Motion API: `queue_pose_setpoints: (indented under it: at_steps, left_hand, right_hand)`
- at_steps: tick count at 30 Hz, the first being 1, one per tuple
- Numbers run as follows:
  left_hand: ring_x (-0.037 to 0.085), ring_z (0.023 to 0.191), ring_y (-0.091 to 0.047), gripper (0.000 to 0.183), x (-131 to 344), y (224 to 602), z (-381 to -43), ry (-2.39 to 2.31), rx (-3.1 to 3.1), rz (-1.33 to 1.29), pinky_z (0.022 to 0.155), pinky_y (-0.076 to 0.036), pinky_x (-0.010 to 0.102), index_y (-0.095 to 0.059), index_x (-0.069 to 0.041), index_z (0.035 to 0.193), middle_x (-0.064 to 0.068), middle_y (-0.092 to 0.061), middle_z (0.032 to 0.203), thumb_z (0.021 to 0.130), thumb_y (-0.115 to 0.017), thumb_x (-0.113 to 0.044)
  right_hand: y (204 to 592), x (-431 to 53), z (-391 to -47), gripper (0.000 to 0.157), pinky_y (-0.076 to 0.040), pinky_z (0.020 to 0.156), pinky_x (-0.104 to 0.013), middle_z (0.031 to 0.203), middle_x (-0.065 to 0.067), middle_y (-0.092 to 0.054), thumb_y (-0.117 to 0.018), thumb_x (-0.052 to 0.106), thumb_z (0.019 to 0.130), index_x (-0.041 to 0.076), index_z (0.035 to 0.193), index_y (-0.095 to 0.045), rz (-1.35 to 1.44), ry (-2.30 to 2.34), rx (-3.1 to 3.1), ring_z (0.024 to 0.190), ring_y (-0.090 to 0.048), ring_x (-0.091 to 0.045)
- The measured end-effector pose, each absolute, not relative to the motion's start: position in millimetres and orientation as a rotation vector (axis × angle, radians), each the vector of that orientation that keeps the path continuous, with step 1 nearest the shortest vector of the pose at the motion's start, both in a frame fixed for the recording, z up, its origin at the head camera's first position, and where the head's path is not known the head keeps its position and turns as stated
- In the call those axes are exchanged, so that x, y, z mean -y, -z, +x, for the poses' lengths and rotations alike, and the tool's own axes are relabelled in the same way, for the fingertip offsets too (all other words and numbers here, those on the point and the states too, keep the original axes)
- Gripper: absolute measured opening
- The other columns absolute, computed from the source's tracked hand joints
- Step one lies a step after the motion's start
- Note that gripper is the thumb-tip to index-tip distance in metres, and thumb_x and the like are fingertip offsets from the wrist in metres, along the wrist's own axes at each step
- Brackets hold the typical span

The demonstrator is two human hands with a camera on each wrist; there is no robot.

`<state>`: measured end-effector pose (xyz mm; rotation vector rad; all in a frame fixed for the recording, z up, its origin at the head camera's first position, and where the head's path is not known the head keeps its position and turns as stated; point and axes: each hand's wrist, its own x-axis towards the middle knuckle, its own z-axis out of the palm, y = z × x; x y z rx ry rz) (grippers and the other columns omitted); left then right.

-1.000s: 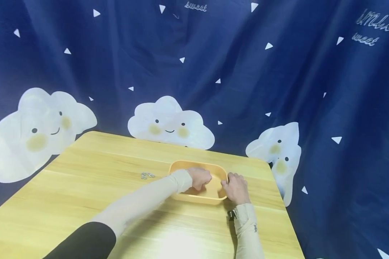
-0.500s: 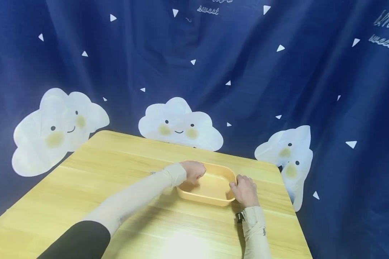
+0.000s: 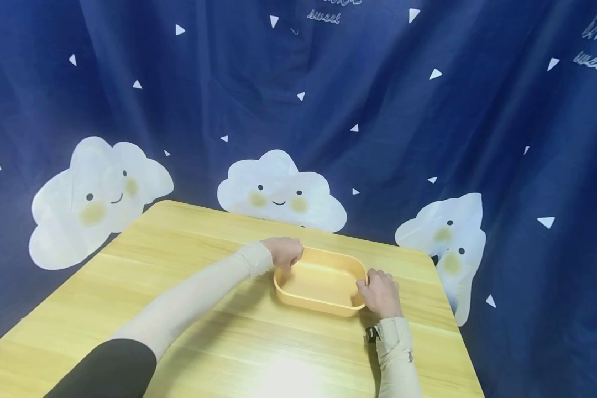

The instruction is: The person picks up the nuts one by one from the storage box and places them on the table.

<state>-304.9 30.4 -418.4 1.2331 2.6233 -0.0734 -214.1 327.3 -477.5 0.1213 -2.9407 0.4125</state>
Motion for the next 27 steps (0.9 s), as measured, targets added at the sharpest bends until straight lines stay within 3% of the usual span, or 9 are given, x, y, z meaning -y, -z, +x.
queue_pose_setpoints:
  at_steps: [3,10,13,21,27]
  left_hand:
    - [0.003,0.052,-0.044,0.042,-22.6,416.8,-307.1,0.043,-2.653,1.263,0.05,-0.038,0.015,-0.048,-0.021,0.055,-0.011,-0.051,0.058,0.078,-0.07,0.005]
    - [0.012,0.068,-0.063,0.01,6.3,403.8,-313.8,-0.162,-2.665,1.187,0.068,-0.056,0.023,-0.073,-0.008,0.077,0.004,-0.076,0.081,0.078,-0.072,0.002]
    - [0.015,0.075,-0.067,0.01,21.7,403.2,-316.2,-0.221,-2.678,1.138,0.076,-0.059,0.026,-0.075,-0.007,0.084,0.006,-0.077,0.089,0.079,-0.072,0.001]
    - [0.019,0.082,-0.073,0.006,59.0,427.8,-316.9,-0.292,-2.729,1.124,0.078,-0.061,0.029,-0.078,-0.009,0.078,0.006,-0.078,0.09,0.079,-0.075,-0.004]
    - [0.019,0.077,-0.072,0.005,72.9,444.0,-315.6,-0.318,-2.726,1.086,0.077,-0.061,0.031,-0.077,-0.009,0.075,0.005,-0.078,0.085,0.079,-0.075,-0.007]
  right_hand:
    - [477.8,-327.1,-213.7,0.025,-0.043,0.07,-0.053,0.083,-0.013,-0.061,-0.059,0.029,0.095,0.01,0.079,-0.056,0.117,-0.417,2.956,0.084,-0.059,-0.039]
    - [477.9,-328.2,-213.9,0.023,-0.044,0.071,-0.053,0.086,-0.014,-0.063,-0.059,0.028,0.095,0.01,0.082,-0.058,0.106,-0.411,2.957,0.085,-0.06,-0.04]
    - [476.9,-328.2,-213.7,0.024,-0.043,0.07,-0.052,0.084,-0.014,-0.062,-0.059,0.028,0.096,0.01,0.081,-0.058,0.111,-0.412,2.962,0.084,-0.059,-0.039]
    - [476.9,-326.3,-214.9,0.024,-0.044,0.072,-0.055,0.085,-0.015,-0.063,-0.057,0.029,0.096,0.008,0.083,-0.058,0.117,-0.418,2.965,0.085,-0.059,-0.041]
    - [478.3,-326.8,-215.7,0.025,-0.046,0.073,-0.058,0.087,-0.018,-0.063,-0.056,0.029,0.095,0.007,0.083,-0.058,0.132,-0.413,2.953,0.085,-0.06,-0.044]
